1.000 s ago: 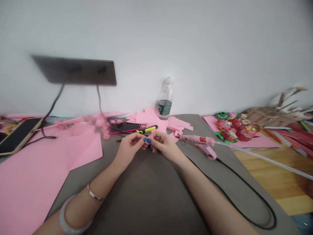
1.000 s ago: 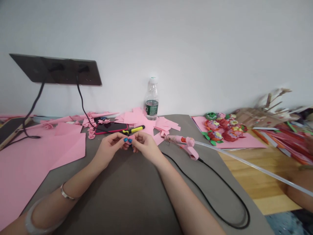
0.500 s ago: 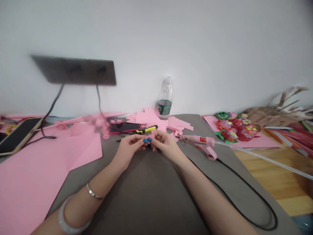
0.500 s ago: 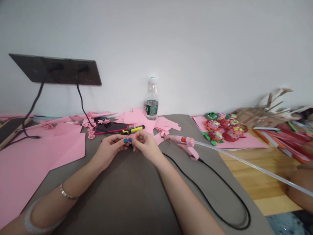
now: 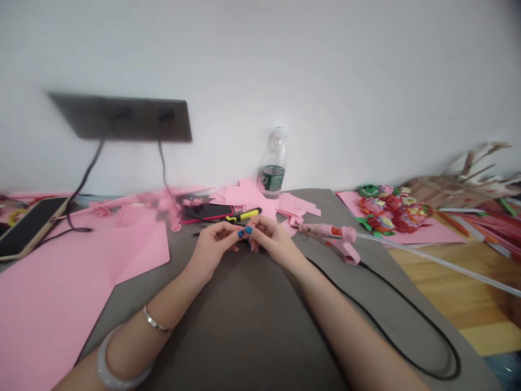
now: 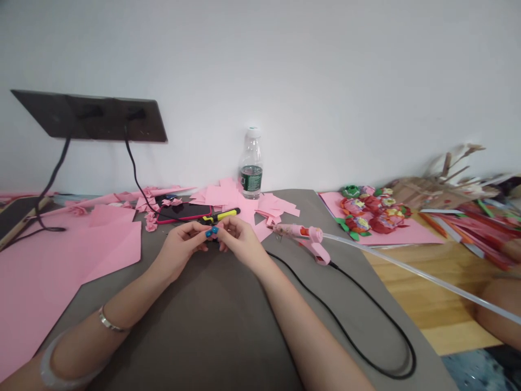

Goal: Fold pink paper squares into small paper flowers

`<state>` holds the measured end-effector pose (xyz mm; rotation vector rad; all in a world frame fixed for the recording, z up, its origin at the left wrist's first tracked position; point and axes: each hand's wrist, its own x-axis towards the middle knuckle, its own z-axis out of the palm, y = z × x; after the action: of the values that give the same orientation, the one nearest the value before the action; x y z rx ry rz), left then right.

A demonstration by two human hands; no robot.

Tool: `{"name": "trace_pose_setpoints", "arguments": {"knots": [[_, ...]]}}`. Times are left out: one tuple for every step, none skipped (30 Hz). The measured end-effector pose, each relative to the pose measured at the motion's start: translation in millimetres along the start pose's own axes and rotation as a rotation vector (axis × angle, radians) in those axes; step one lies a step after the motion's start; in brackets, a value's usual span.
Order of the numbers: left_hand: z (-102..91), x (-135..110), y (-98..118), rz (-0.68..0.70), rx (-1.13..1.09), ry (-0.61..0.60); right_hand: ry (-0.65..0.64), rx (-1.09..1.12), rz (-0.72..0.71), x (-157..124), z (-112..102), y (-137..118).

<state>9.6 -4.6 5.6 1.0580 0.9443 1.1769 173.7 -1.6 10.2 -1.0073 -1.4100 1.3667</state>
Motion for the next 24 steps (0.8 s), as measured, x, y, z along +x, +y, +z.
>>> {"name": "trace_pose_setpoints", "arguments": {"knots": [[0.0, 0.0, -0.1, 0.014, 0.019, -0.005, 0.002, -0.003, 0.001, 0.2, -0.1, 0.9], [-0.1, -0.1, -0.4, 0.026, 0.035, -0.010, 0.003, -0.006, 0.000, 0.4, -0.3, 1.7], [-0.2, -0.1, -0.9, 0.034, 0.045, -0.015, 0.001, -0.009, -0.005, 0.6, -0.6, 2.6], [-0.4, -0.1, -1.6, 0.039, 0.049, -0.020, -0.003, -0.013, -0.013, 0.8, -1.0, 3.6], [-0.6, -0.1, -2.3, 0.041, 0.050, -0.022, -0.008, -0.019, -0.022, 0.9, -1.5, 4.5], [-0.8, -0.1, -3.0, 0.040, 0.051, -0.024, -0.012, -0.029, -0.035, 1.0, -1.9, 5.2], [-0.9, -0.1, -3.4, 0.036, 0.055, -0.026, -0.009, -0.044, -0.052, 1.0, -2.3, 5.8], [-0.9, -0.1, -3.5, 0.031, 0.062, -0.027, 0.005, -0.064, -0.075, 0.9, -2.7, 6.1], [-0.9, -0.2, -3.2, 0.028, 0.070, -0.025, 0.025, -0.088, -0.100, 0.7, -3.0, 5.9], [-0.8, -0.2, -2.6, 0.025, 0.079, -0.021, 0.048, -0.114, -0.123, 0.3, -3.3, 5.2], [-0.7, -0.2, -1.8, 0.025, 0.088, -0.019, 0.069, -0.145, -0.147, -0.2, -3.4, 4.1], [-0.7, -0.1, -0.9, 0.027, 0.096, -0.019, 0.086, -0.182, -0.175, -0.8, -3.5, 2.5], [-0.7, 0.0, -0.1, 0.030, 0.103, -0.021, 0.098, -0.224, -0.203, -1.5, -3.5, 0.6], [-0.9, 0.1, 0.6, 0.033, 0.107, -0.027, 0.104, -0.267, -0.234, -2.3, -3.4, -1.5], [-1.2, 0.3, 0.9, 0.035, 0.110, -0.035, 0.106, -0.304, -0.261, -3.0, -3.2, -3.4], [-1.6, 0.6, 1.0, 0.036, 0.113, -0.045, 0.103, -0.329, -0.281, -3.7, -3.0, -5.0], [-2.0, 0.8, 0.8, 0.038, 0.114, -0.052, 0.094, -0.339, -0.285, -4.2, -2.8, -6.2], [-2.4, 0.9, 0.4, 0.039, 0.115, -0.058, 0.080, -0.336, -0.274, -4.5, -2.6, -6.9], [-2.7, 1.0, -0.1, 0.039, 0.117, -0.060, 0.064, -0.325, -0.255, -4.8, -2.4, -7.1], [-2.9, 1.1, -0.7, 0.040, 0.122, -0.061, 0.052, -0.314, -0.233, -4.8, -2.3, -7.0], [-3.0, 1.1, -1.2, 0.038, 0.126, -0.062, 0.044, -0.305, -0.215, -4.8, -2.3, -6.5], [-2.9, 1.0, -1.5, 0.036, 0.128, -0.062, 0.040, -0.298, -0.201, -4.6, -2.4, -5.9], [-2.7, 0.9, -1.7, 0.031, 0.130, -0.063, 0.039, -0.289, -0.191, -4.5, -2.6, -5.3], [-2.3, 0.7, -1.7, 0.026, 0.129, -0.066, 0.038, -0.276, -0.186, -4.3, -2.9, -4.8]]}}
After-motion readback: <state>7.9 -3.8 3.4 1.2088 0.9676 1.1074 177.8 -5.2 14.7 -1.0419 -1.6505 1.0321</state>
